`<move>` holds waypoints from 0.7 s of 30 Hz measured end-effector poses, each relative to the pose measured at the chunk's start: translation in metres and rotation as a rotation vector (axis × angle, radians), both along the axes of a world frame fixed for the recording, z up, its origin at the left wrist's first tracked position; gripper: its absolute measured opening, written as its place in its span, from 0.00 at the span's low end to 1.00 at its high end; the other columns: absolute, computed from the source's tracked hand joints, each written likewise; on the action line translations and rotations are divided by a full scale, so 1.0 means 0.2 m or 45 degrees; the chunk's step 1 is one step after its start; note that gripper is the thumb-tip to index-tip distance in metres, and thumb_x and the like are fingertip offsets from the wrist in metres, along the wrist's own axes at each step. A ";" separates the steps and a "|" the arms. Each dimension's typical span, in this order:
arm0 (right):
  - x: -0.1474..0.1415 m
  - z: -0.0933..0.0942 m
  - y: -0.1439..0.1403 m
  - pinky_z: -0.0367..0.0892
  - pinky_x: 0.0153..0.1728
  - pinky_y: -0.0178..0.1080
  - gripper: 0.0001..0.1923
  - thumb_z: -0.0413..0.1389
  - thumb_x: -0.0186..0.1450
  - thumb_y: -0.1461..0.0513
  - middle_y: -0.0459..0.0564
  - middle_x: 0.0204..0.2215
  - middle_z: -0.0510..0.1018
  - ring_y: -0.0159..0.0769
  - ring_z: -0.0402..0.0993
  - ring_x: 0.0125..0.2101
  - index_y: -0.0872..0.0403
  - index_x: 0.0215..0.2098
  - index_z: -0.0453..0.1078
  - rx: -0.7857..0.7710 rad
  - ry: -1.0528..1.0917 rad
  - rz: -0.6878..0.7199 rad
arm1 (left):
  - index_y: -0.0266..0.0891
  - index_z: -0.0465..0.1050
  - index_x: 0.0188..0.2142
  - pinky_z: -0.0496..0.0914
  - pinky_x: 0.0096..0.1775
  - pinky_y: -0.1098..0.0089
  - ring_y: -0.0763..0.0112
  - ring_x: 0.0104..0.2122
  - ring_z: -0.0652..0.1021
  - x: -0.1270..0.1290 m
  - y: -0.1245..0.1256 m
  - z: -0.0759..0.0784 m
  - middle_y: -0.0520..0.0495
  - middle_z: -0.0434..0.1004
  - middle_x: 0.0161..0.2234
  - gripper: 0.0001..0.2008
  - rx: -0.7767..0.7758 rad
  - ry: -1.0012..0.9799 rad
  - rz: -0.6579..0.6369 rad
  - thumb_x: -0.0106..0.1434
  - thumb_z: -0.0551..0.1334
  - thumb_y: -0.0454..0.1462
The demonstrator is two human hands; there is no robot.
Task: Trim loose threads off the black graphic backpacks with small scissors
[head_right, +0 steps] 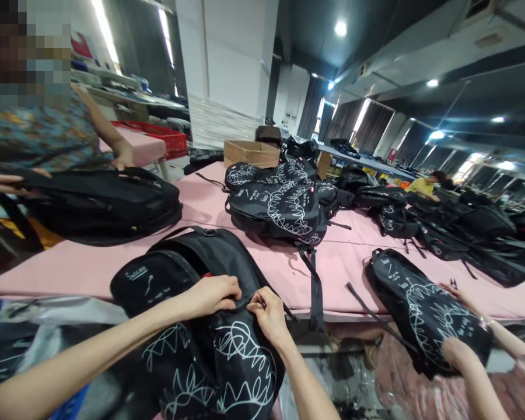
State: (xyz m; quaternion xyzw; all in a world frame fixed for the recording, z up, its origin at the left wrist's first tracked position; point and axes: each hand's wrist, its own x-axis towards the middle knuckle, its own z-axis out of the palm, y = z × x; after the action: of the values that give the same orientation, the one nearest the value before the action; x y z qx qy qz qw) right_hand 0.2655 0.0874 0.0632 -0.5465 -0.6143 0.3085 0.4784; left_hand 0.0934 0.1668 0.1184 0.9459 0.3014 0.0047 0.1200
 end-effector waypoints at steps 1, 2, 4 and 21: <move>0.01 -0.01 0.00 0.56 0.30 0.32 0.05 0.51 0.54 0.68 0.42 0.24 0.66 0.30 0.62 0.27 0.54 0.22 0.61 -0.015 0.016 -0.010 | 0.46 0.76 0.37 0.66 0.36 0.72 0.65 0.38 0.75 0.01 0.01 0.02 0.50 0.75 0.37 0.09 -0.060 0.043 -0.033 0.56 0.61 0.39; 0.02 -0.03 0.00 0.55 0.29 0.32 0.04 0.51 0.54 0.68 0.42 0.24 0.66 0.30 0.61 0.27 0.54 0.22 0.61 -0.028 0.032 -0.022 | 0.48 0.76 0.37 0.66 0.34 0.73 0.65 0.37 0.76 0.03 0.02 0.04 0.50 0.76 0.37 0.10 -0.111 0.087 -0.063 0.55 0.62 0.39; 0.04 -0.05 0.00 0.54 0.28 0.32 0.04 0.51 0.53 0.67 0.41 0.24 0.65 0.30 0.59 0.26 0.54 0.22 0.61 -0.060 0.072 -0.042 | 0.49 0.77 0.38 0.66 0.31 0.73 0.64 0.35 0.76 0.08 0.04 0.08 0.50 0.77 0.36 0.12 -0.168 0.172 -0.115 0.52 0.63 0.39; 0.13 -0.19 0.00 0.54 0.29 0.32 0.06 0.49 0.50 0.69 0.42 0.26 0.62 0.30 0.58 0.27 0.53 0.25 0.58 -0.045 0.180 -0.017 | 0.41 0.76 0.27 0.65 0.31 0.70 0.65 0.29 0.76 0.15 -0.06 0.06 0.48 0.77 0.25 0.04 0.003 0.144 -0.215 0.51 0.62 0.33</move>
State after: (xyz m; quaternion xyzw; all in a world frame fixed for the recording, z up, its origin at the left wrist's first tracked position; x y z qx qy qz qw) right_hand 0.2918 0.0865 0.0256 -0.5358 -0.5699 0.3538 0.5128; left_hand 0.1225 0.1552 0.1310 0.9668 0.2270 -0.0586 0.1014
